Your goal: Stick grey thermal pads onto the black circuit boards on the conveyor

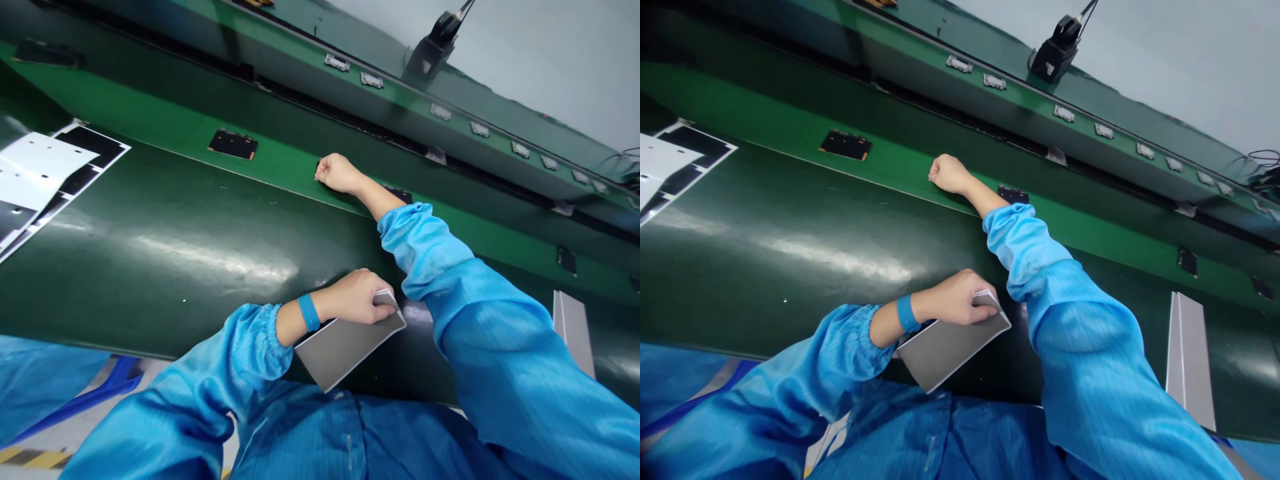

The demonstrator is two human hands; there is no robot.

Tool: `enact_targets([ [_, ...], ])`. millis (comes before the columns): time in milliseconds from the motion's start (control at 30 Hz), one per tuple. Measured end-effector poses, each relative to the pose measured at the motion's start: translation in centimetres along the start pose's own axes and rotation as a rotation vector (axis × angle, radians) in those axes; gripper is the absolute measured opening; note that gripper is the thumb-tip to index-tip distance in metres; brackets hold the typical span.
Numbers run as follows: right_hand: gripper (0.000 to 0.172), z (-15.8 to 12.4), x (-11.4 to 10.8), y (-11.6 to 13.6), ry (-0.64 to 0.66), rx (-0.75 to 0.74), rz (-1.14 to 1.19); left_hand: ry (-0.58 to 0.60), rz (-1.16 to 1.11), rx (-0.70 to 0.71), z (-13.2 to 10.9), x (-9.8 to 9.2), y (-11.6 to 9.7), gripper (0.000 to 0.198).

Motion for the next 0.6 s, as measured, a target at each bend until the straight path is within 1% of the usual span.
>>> enact_targets([
  [167,0.018,-0.7,-0.2,0.0,0.019,-0.01,-0.131,-0.017,-0.009,0.027,0.0,-0.2,-0.1,0.007],
  [333,0.018,-1.3,-0.5,-0.9,0.009,0.01,-0.192,-0.023,-0.005,0.03,0.0,-0.1,0.2,0.006],
  [467,0.016,-1.8,-0.4,-1.5,0.013,0.011,-0.245,-0.027,-0.007,0.039,-0.1,-0.1,0.1,0.007],
  [600,0.007,-2.2,-0.2,-1.6,-0.001,0.097,-0.341,-0.028,-0.066,0.045,-0.1,-0.6,0.1,0.009],
])
Point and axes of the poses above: each hand's wrist, its own z-axis towards the middle knuckle, its own x-axis out of the palm, y = z × x, the point moved 10 cm from there along z, towards the middle knuckle, and after that the axes turned 10 degrees about y, right-handed, at the moved point
